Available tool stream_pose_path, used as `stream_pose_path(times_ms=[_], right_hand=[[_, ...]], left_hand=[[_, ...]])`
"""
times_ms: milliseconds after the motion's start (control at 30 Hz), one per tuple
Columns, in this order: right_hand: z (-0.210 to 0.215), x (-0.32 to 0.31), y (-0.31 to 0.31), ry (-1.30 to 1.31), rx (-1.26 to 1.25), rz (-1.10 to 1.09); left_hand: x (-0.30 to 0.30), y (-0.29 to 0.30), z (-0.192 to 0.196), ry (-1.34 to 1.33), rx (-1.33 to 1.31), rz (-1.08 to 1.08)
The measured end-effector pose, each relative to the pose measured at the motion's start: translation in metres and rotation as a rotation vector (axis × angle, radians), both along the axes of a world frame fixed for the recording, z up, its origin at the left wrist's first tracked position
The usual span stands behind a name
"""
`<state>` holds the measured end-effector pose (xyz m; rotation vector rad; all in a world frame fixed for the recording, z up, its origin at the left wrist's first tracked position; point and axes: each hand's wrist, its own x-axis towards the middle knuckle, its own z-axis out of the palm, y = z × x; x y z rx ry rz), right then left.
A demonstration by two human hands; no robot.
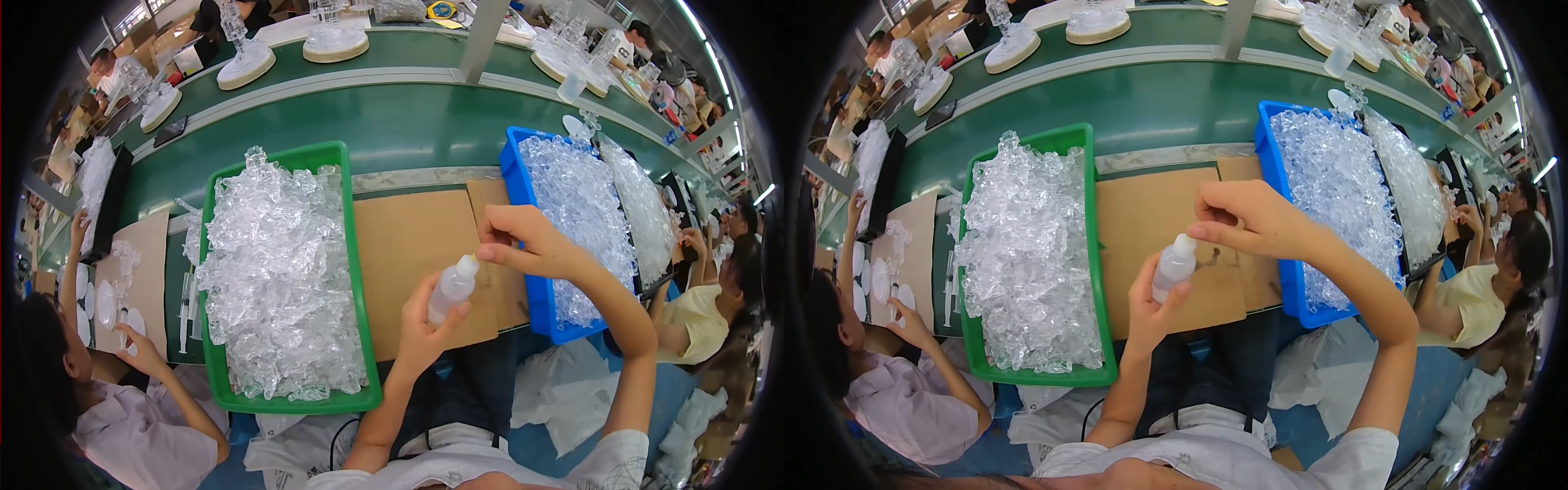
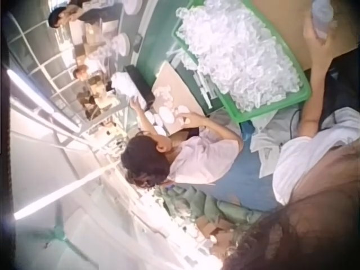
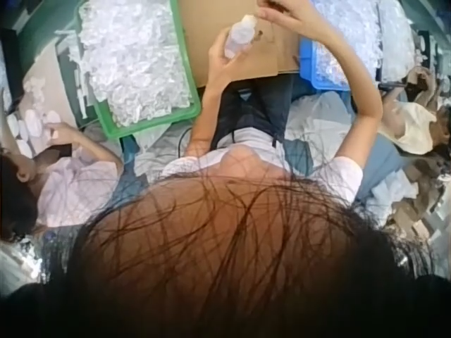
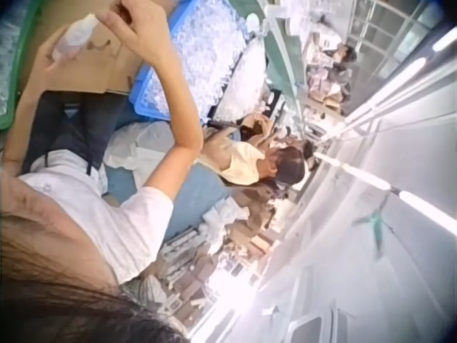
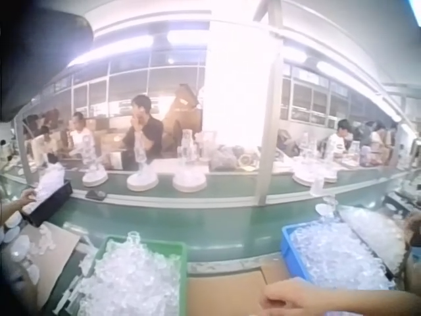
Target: Assembling decorative lamps by gluing plastic crystal pieces onto circular bases.
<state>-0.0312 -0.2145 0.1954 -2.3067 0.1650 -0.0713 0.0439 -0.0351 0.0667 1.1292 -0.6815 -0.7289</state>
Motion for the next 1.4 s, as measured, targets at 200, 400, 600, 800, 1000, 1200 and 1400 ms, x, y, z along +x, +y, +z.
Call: stream_pose_path(times_ms=[200, 400, 600, 800, 1000, 1200, 1400], right_hand=[[0.022, -0.010, 0.003, 0.059, -0.263, 0.326], [0.027, -0.025, 0.020, 0.115, -0.555, 0.463], [0.015, -0.039, 0.028, 0.053, -0.593, 0.549], [0.010, -0.042, 0.032, 0.041, -0.570, 0.563], [0.011, -0.047, 0.036, 0.054, -0.550, 0.548], [0.009, -0.054, 0.037, 0.059, -0.534, 0.535], [0.010, -0.051, 0.041, 0.001, -0.488, 0.519]], left_hand=[[0.006, 0.002, -0.002, -0.243, -0.035, -0.009], [0.007, 0.008, -0.002, -0.423, -0.012, -0.019], [0.002, 0.013, -0.004, -0.400, -0.038, -0.122], [0.003, 0.017, -0.001, -0.488, -0.043, -0.142], [0.001, 0.018, 0.003, -0.552, -0.032, -0.140], [-0.004, 0.019, 0.002, -0.582, -0.027, -0.147], [-0.007, 0.021, 0.002, -0.542, -0.033, -0.135]])
